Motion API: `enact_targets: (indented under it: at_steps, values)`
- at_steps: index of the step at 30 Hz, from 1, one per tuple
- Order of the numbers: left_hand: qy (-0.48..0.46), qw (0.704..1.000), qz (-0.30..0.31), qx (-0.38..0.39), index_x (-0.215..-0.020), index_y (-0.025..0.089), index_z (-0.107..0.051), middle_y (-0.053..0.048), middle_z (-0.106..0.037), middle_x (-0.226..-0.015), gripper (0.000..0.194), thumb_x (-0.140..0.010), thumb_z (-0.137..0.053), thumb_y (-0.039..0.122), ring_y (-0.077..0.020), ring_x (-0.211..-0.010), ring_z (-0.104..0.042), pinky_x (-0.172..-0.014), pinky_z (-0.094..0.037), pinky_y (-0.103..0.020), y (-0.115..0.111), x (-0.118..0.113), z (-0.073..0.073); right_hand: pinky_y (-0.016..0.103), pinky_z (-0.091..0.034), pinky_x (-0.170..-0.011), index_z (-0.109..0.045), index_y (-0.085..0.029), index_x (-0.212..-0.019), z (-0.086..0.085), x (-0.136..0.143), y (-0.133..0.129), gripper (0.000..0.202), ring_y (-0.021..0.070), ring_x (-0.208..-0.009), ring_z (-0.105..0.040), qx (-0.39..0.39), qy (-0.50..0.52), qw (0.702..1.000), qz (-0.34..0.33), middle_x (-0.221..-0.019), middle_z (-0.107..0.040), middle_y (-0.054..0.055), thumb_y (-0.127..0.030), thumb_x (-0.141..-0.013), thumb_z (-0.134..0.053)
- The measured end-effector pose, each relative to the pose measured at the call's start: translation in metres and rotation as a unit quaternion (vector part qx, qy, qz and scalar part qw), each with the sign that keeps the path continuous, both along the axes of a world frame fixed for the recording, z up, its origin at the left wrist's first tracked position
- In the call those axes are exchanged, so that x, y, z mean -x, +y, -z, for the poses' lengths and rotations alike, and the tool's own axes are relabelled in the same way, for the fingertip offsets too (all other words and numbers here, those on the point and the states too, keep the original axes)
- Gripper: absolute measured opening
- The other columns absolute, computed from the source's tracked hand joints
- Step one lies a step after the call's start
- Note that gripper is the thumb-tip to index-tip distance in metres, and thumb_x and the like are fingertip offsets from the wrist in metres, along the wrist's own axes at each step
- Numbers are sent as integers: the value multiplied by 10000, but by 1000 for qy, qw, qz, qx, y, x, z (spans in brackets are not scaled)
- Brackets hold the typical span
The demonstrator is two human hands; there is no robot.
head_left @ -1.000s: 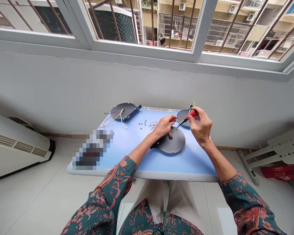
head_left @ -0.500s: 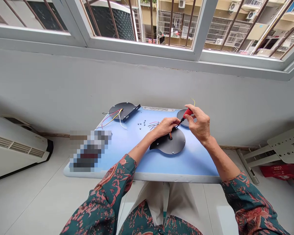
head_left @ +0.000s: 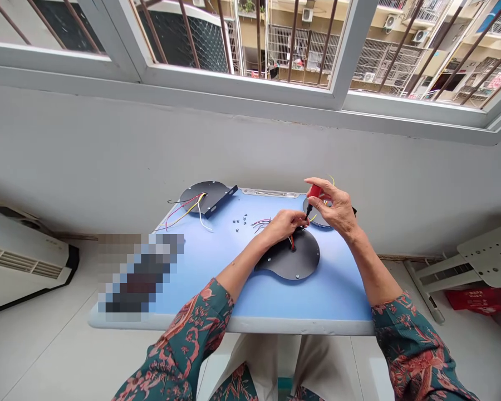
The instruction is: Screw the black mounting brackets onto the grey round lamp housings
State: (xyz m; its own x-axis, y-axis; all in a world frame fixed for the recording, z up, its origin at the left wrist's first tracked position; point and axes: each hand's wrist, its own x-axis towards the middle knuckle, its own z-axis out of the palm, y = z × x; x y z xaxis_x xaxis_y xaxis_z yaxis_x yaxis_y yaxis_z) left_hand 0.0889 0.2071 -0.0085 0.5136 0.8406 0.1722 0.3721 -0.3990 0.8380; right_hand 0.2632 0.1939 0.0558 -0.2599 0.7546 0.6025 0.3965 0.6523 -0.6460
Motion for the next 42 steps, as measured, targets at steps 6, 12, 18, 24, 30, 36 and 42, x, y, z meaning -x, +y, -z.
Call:
enact_targets:
  at_steps: [6, 12, 18, 24, 30, 36, 42]
  values:
    - [3, 1000, -7, 10, -967, 185, -751, -39, -797, -982, 258, -965, -514, 288, -192, -940, -723, -917, -529, -286, -1, 1, -1, 337, -613, -833, -732, -299, -1236, 10, 4, 5, 351, 166, -847, -685, -81, 9, 995, 64, -936, -732, 7, -222, -900, -662]
    - [-2, 1000, -5, 21, -1016, 201, -714, -37, -789, -1041, 195, -926, -541, 199, -189, -991, -719, -928, -521, -292, 1, 2, 1, 390, -630, -878, -588, -262, -1165, 16, -7, 12, 358, 194, -870, -769, -1, 87, 995, 57, -952, -787, 0, -222, -829, -706]
    - [-32, 999, 8, 38, -997, 195, -686, -47, -779, -1068, 172, -872, -574, 158, -197, -1014, -718, -944, -539, -317, 2, 2, 7, 373, -626, -864, -611, -258, -1142, 17, 2, 3, 326, 172, -858, -767, -25, 100, 995, -6, -945, -776, -7, -175, -834, -680]
    - [-43, 997, 4, 59, -997, 195, -687, -40, -771, -1017, 191, -842, -589, 142, -180, -964, -710, -906, -556, -306, 3, 2, 8, 364, -624, -801, -596, -255, -1127, 11, 4, -10, 276, 160, -769, -741, -78, 143, 983, 85, -933, -763, -3, -190, -869, -668]
    - [-18, 999, -11, 38, -961, 198, -695, -20, -764, -990, 182, -843, -579, 124, -166, -936, -696, -892, -538, -290, 1, 2, 2, 372, -628, -803, -592, -249, -1127, 19, 3, -7, 281, 157, -751, -733, -69, 132, 986, 70, -935, -753, -1, -174, -867, -670]
    - [9, 1000, -21, 21, -918, 200, -694, -4, -746, -934, 141, -851, -585, 140, -163, -882, -673, -845, -517, -280, -1, 3, -1, 364, -631, -803, -586, -257, -1127, 18, 6, -9, 279, 163, -789, -740, -75, 109, 989, 62, -919, -745, -9, -162, -874, -653]
    - [12, 1000, -22, 12, -899, 199, -693, 1, -743, -926, 143, -840, -581, 134, -160, -865, -665, -839, -514, -271, -1, 2, -1, 366, -626, -812, -581, -253, -1119, 14, 5, -13, 270, 169, -821, -740, -67, 95, 992, 44, -926, -738, -3, -161, -874, -644]
